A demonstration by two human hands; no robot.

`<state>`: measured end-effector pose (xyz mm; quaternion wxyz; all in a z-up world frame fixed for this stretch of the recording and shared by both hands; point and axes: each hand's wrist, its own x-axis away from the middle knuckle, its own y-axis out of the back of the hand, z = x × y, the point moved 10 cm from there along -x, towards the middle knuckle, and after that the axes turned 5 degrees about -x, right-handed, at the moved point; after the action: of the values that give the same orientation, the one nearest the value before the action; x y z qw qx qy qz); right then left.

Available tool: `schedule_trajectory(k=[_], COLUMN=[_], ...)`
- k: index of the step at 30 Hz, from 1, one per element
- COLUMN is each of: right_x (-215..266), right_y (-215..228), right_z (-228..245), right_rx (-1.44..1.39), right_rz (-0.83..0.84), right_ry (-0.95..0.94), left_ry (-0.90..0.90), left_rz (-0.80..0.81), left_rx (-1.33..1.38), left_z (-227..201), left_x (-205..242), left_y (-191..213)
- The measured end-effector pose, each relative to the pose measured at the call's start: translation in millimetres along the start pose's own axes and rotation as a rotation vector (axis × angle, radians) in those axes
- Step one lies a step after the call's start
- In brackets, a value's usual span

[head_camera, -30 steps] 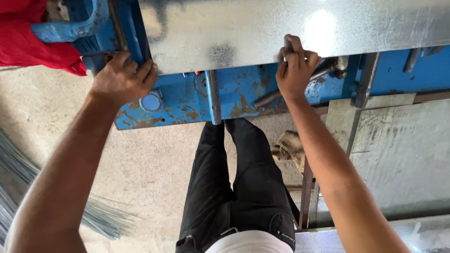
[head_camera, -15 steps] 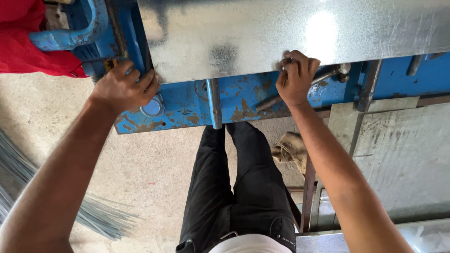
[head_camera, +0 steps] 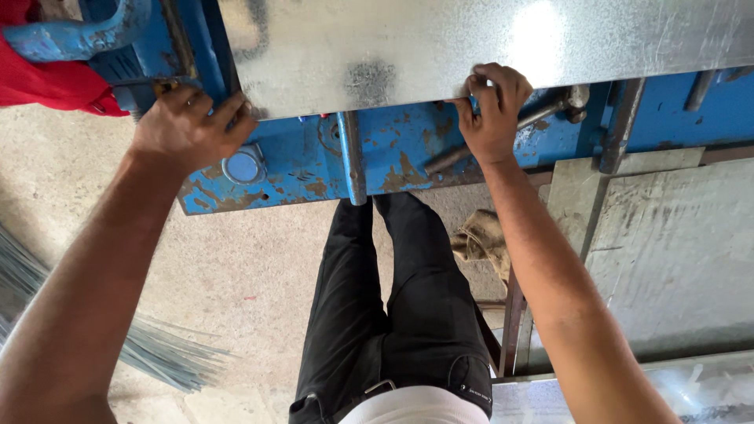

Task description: The person repeatedly feeds a long, flat metal sheet into a blue industrial bending machine. They align the sheet, push it through the rollers to create a bend, and then remove it. This process is repeated multiple times on the same piece of metal.

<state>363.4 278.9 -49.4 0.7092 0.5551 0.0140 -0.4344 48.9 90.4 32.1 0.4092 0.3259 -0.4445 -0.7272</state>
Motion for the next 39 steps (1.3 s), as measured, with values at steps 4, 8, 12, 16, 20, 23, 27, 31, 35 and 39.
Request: schedule_trajectory(k=[4, 8, 12, 16, 20, 23, 27, 31, 35, 39], right_x=[-5, -3, 0, 4, 7, 4, 3, -2, 1, 3], right_y=[2, 3, -2, -9, -9, -9, -9, -8, -12, -15], right_z=[2, 2, -6, -11, -14, -15, -17, -15, -18, -23], right_rx=[0.012, 0.036, -0.022, -0.074, 0.002, -0.022, -0.055, 0.093, 0.105, 0.134], right_rz=[-0.02, -0.044, -0.059, -0.037, -0.047, -0.04, -0.02, -0.018, -0.002, -0.005], right_ry=[0.008, 0.018, 0.005, -0.022, -0.053, -0.055, -0.102, -0.052, -0.065, -0.08], left_ry=[0.013, 0.039, 0.038, 0.048, 0.063, 0.074, 0.087, 0.107, 0.108, 0.115], left_rz=[0.003, 0.0, 0.014, -0.015, -0.039, -0.049, -0.049, -0.034, -0.038, -0.046], left_rx=[-0.002, 0.032, 0.006, 0.014, 0.055, 0.045, 0.043, 0.069, 0.06, 0.021], left_z=[2, 4, 4, 5, 8, 10, 11, 13, 12, 12], left_x=[0, 2, 5, 4, 7, 4, 6, 7, 7, 9], left_y=[-2, -8, -10, -11, -6, -2, -1, -4, -3, -1])
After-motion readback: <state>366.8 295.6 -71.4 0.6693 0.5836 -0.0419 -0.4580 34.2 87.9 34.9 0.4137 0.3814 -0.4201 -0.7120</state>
